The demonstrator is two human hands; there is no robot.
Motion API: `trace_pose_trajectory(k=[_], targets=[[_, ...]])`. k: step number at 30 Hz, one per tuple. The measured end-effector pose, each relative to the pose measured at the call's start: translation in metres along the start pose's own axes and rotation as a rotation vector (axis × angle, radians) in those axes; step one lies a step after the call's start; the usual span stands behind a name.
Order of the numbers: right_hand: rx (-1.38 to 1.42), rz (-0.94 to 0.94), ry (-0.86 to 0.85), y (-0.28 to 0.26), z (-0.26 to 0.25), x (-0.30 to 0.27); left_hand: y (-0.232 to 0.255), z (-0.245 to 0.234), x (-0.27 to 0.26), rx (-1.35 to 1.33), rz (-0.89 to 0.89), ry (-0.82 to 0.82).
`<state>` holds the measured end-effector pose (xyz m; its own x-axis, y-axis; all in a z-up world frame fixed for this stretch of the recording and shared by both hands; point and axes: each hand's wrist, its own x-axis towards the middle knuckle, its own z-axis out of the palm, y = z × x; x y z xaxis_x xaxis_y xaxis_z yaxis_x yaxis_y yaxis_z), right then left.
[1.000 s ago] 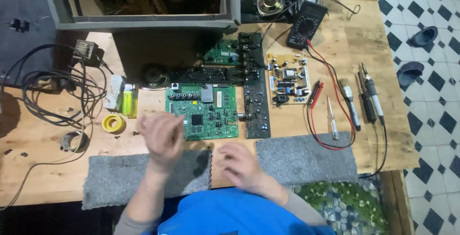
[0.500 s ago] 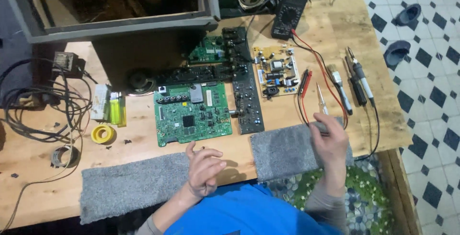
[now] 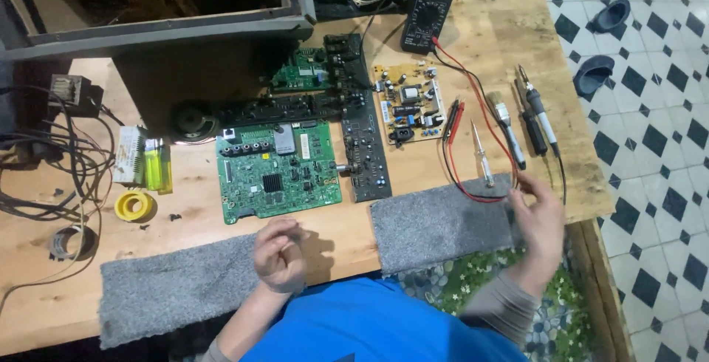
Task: Soldering electronic components onto a circuit board using a soldering iron and solder wire
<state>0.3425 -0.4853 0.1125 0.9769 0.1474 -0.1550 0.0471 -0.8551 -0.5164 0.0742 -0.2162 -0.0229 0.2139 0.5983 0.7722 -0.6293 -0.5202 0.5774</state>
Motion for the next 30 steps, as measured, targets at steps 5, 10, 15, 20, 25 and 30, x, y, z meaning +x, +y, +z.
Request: trace_pose_trajectory(k=[5,10,15,20,25,30], targets=[[-0.041,0.016,0.059,0.071,0.002,0.029,0.002,-0.006,0.005,0.195,0.008,-0.128],[-0.054,0.005,0.140,0.097,0.008,0.051,-0.005,-0.014,0.000,0.205,0.013,-0.202],[0.054,0.019,0.325,0.047,-0.009,0.055,0.000,-0.008,0.005,0.257,-0.054,-0.034],[-0.022,0.037,0.307,0.054,-0.010,0.101,-0.002,-0.007,0.013,0.283,-0.021,-0.037],[-0.041,0.127,0.169,0.095,0.010,0.150,-0.001,-0.006,0.017,0.326,-0.042,-0.001],[-0.025,0.200,0.180,0.098,0.018,0.158,0.000,-0.006,0.017,0.266,-0.114,0.035]])
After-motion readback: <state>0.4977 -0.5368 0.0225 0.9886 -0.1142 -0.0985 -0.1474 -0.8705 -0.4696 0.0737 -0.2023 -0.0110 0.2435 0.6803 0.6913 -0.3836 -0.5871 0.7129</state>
